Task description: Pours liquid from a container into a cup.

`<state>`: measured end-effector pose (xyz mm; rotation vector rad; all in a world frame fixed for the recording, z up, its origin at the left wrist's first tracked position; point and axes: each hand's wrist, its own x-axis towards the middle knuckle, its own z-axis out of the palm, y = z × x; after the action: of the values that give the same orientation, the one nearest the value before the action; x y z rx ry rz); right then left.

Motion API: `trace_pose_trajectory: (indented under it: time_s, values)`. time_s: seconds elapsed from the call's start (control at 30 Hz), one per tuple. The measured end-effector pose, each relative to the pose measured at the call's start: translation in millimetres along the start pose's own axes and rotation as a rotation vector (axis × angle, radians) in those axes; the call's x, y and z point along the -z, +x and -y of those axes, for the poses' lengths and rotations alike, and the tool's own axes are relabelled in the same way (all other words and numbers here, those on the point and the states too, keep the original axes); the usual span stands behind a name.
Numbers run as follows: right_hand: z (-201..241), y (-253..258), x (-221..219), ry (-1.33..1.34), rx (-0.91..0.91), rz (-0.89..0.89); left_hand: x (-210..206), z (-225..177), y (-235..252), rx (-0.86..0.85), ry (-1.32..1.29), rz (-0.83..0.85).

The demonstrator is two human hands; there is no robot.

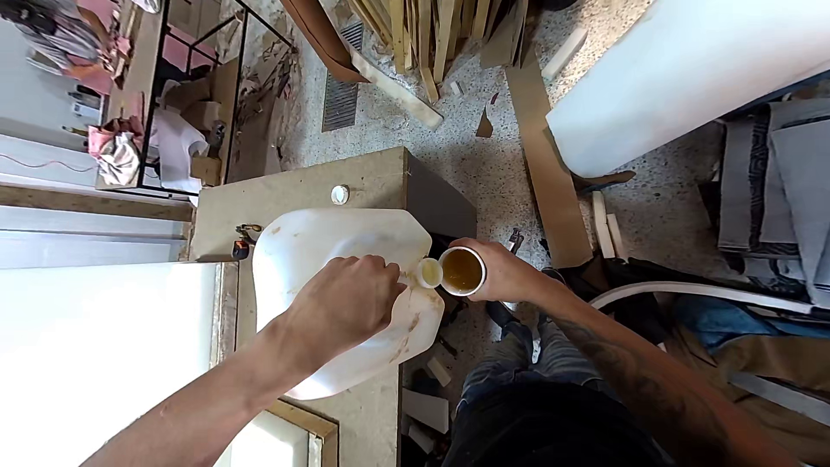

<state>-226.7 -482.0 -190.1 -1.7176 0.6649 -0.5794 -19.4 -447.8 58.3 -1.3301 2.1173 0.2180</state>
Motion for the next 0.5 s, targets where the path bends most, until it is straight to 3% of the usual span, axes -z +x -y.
trace_pose_trajectory:
  time_s: [0.27,0.5]
  values:
    - [7.7,-6.6,-0.7,-0.065,-0.002,-0.009,2.6,2.9,-1.7,0.029,-0.029,0.038]
    - [34.3,-14.1,5.8,-0.058,0.026,-0.039,-1.0,18.2,-16.9,-0.019,-0.024,-0.054]
